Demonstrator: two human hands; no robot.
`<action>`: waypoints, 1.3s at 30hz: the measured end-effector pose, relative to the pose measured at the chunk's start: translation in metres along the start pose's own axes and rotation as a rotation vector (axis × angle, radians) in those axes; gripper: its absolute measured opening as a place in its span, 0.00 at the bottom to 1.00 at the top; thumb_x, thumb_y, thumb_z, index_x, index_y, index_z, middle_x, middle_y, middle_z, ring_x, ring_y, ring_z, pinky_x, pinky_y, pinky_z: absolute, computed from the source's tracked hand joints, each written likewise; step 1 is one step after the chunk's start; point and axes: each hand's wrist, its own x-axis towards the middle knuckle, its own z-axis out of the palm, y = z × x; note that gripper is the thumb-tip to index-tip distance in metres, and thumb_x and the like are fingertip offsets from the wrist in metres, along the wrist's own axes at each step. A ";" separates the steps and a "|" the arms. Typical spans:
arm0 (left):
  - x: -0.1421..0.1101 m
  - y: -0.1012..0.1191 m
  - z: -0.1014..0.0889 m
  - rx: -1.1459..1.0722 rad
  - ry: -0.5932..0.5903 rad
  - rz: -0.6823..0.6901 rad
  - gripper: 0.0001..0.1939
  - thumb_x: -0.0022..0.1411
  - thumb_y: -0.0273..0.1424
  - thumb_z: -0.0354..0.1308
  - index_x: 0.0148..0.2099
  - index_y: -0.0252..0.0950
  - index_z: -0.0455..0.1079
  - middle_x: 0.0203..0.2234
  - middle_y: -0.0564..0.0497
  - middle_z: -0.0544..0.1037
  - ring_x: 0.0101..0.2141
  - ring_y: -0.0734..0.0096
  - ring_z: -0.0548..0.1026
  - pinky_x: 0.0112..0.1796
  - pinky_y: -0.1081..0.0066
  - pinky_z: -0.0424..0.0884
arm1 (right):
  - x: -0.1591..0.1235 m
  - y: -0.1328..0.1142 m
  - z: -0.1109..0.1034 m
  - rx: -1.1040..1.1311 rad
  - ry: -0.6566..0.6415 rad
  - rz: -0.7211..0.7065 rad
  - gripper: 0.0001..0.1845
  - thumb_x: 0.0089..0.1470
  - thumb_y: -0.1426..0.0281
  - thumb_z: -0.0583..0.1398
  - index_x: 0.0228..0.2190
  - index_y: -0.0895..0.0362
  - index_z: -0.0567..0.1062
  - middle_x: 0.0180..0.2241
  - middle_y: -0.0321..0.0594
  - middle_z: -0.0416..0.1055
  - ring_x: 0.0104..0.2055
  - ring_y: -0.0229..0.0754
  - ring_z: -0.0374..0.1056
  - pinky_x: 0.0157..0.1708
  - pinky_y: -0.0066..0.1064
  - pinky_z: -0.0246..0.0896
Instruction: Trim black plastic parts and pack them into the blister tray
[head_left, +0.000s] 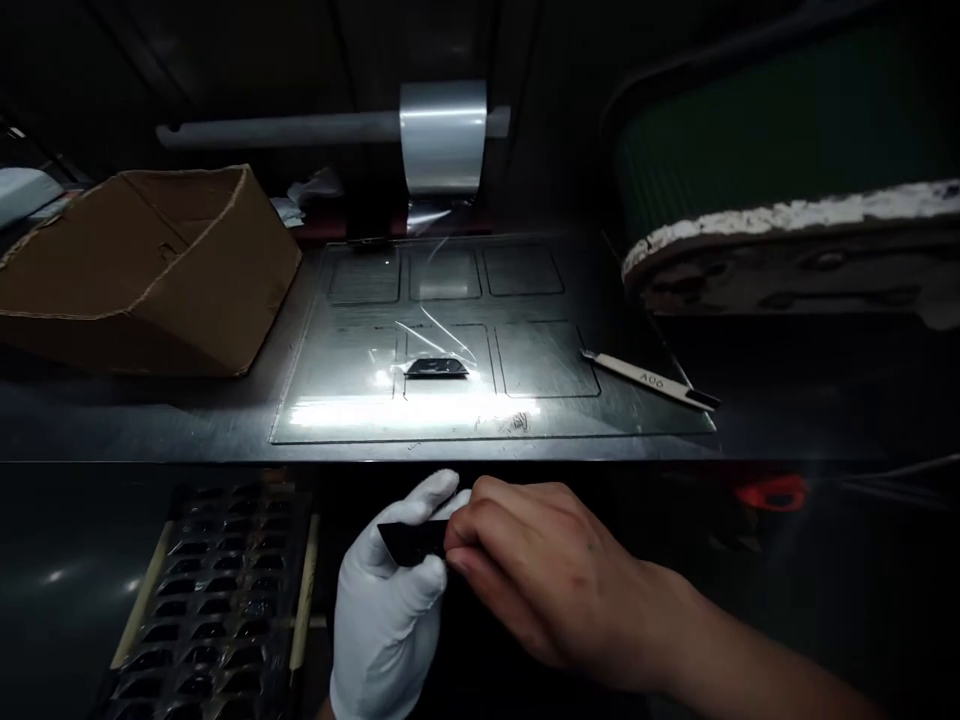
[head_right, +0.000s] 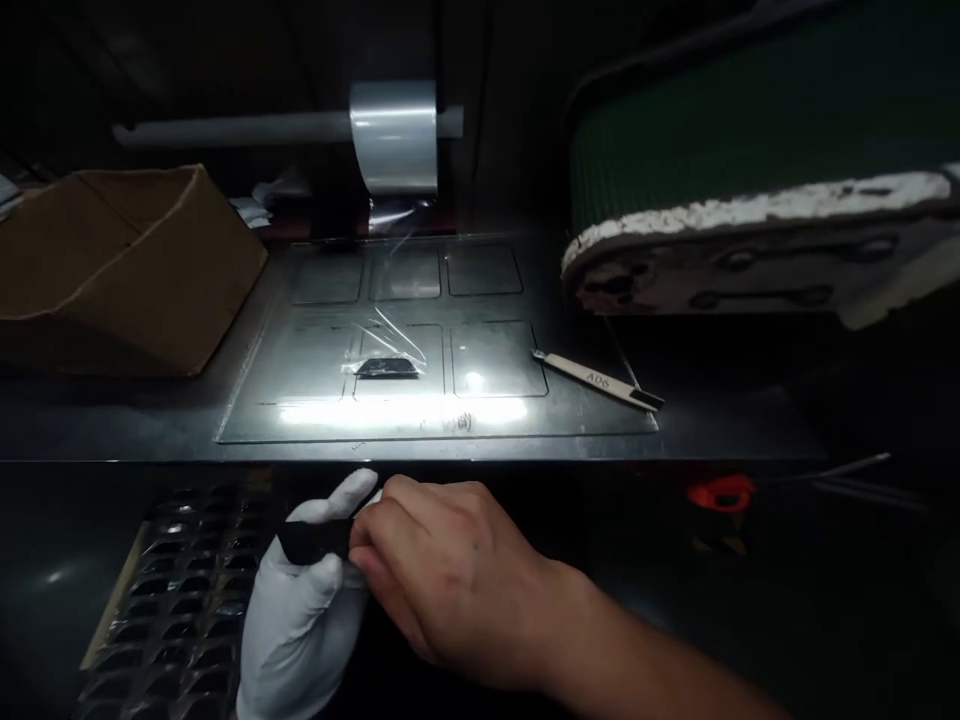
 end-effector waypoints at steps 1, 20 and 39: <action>0.002 0.002 -0.002 0.008 0.015 -0.011 0.17 0.56 0.37 0.75 0.48 0.45 0.83 0.54 0.46 0.82 0.56 0.49 0.79 0.57 0.57 0.76 | 0.006 0.003 0.001 -0.040 -0.016 -0.018 0.07 0.69 0.70 0.55 0.37 0.56 0.71 0.31 0.38 0.71 0.29 0.37 0.64 0.28 0.32 0.62; 0.182 0.067 0.034 1.704 -0.664 0.743 0.13 0.68 0.23 0.51 0.43 0.35 0.78 0.31 0.40 0.76 0.34 0.50 0.72 0.39 0.55 0.68 | 0.071 0.087 -0.077 -0.382 0.214 0.323 0.05 0.69 0.68 0.56 0.38 0.54 0.70 0.34 0.37 0.72 0.35 0.39 0.69 0.35 0.31 0.62; 0.117 0.038 -0.001 1.789 -0.507 0.868 0.15 0.73 0.27 0.51 0.56 0.32 0.73 0.59 0.38 0.74 0.60 0.46 0.70 0.61 0.48 0.67 | 0.103 0.086 -0.050 -0.789 -0.250 0.192 0.14 0.73 0.65 0.49 0.42 0.57 0.72 0.39 0.39 0.76 0.32 0.42 0.71 0.25 0.36 0.42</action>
